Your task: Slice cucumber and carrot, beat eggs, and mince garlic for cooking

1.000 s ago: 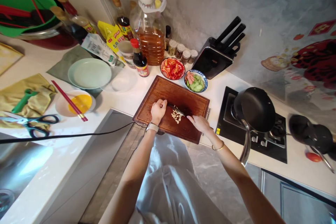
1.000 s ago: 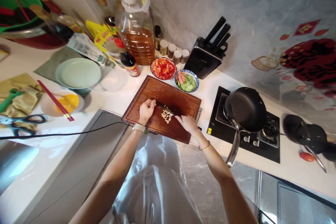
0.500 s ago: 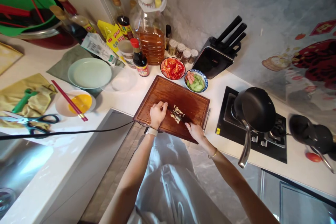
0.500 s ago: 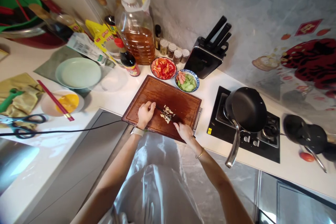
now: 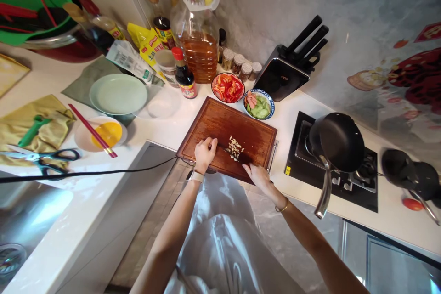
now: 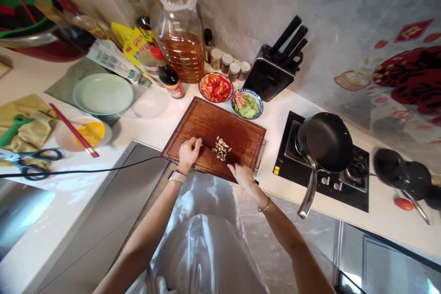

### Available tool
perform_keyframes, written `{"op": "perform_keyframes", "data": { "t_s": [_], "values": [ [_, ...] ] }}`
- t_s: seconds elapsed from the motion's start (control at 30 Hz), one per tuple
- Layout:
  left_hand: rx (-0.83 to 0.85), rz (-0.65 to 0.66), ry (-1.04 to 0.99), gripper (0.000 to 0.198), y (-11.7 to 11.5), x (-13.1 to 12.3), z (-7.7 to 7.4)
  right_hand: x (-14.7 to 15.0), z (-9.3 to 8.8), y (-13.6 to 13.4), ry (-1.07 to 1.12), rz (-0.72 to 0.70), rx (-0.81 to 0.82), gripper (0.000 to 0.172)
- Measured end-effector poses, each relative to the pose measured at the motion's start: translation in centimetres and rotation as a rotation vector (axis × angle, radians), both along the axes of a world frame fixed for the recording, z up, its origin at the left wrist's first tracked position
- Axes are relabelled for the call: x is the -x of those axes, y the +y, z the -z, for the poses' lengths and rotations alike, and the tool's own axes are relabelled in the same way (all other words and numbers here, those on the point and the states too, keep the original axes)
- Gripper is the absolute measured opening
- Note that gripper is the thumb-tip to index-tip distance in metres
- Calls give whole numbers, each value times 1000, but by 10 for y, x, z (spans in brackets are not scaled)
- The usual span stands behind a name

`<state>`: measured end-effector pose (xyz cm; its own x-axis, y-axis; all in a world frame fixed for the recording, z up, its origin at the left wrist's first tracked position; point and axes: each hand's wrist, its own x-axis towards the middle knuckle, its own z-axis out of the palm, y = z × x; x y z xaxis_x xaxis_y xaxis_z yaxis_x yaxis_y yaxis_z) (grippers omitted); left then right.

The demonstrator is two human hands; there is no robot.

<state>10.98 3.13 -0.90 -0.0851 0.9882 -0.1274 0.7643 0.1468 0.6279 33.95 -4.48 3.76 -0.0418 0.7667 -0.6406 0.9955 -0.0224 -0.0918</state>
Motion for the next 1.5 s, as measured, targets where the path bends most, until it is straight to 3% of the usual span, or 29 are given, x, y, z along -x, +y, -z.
{"op": "perform_keyframes", "data": {
  "t_s": [0.4, 0.6, 0.77, 1.1, 1.33, 1.5],
  "values": [
    [49, 40, 9, 34, -8, -4, -7, -4, 7, -7, 23, 19, 14, 56],
    [7, -14, 11, 34, 20, -14, -16, -30, -10, 42, 55, -5, -32, 68],
    [154, -54, -9, 33, 41, -25, -16, -42, -7, 74, 77, -44, -22, 67],
    [151, -30, -106, 29, 38, -17, -10, -26, -3, 52, 27, -22, -39, 74],
    [151, 1, -29, 30, 44, -21, -16, -19, -4, 43, 75, 43, -10, 74],
    [120, -32, -126, 28, 39, -21, -20, -14, 2, 34, 75, 91, -13, 67]
  ]
}}
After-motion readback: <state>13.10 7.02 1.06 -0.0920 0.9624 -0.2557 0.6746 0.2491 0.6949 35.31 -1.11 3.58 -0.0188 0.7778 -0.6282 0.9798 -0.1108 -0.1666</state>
